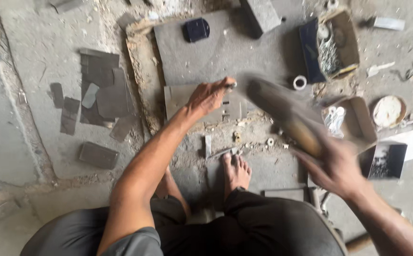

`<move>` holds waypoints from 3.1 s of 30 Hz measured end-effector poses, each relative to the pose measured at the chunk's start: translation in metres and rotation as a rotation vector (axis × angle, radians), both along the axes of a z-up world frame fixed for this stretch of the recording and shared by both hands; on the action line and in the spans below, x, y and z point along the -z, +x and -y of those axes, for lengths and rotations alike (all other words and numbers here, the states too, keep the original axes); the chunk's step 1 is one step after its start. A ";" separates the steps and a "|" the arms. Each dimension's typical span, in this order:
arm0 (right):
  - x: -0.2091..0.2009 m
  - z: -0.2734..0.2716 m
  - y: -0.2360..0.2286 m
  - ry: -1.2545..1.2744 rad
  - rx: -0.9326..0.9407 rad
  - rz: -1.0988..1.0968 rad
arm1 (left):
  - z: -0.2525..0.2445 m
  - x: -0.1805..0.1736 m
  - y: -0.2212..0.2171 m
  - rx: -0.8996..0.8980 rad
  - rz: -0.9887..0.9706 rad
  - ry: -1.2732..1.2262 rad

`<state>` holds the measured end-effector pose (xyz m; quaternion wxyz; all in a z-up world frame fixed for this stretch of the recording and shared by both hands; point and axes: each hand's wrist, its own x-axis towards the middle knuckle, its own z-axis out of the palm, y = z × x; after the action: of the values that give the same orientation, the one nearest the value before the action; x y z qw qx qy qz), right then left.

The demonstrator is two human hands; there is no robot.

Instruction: The person hammers a metal punch tool into a rectangular metal plate to create holes. They repeatedly position the punch, strike it with a hammer, and flip the plate to work on different areas.

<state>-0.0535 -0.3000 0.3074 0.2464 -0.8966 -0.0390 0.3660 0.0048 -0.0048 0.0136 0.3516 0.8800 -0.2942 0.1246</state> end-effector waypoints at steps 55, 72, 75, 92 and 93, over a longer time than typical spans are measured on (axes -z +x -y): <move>0.201 0.039 -0.155 -0.008 0.520 -0.312 | -0.092 -0.095 -0.022 -0.874 -0.146 -0.676; 0.220 -0.046 -0.067 0.234 0.209 0.098 | -0.057 -0.041 -0.106 -1.291 -0.564 -0.325; 0.241 -0.096 -0.053 0.387 0.227 -0.124 | -0.047 -0.032 -0.123 -1.346 -0.652 -0.062; 0.183 -0.098 0.010 0.666 0.716 -0.194 | 0.008 -0.050 -0.136 -1.006 -0.635 -0.741; 0.182 -0.092 0.010 0.686 0.773 -0.197 | 0.013 -0.052 -0.135 -0.994 -0.801 -0.814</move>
<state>-0.0431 -0.2079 0.1249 0.6453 -0.6747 0.2004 0.2970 -0.1305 -0.0183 0.0659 0.6312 0.6878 0.3566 0.0378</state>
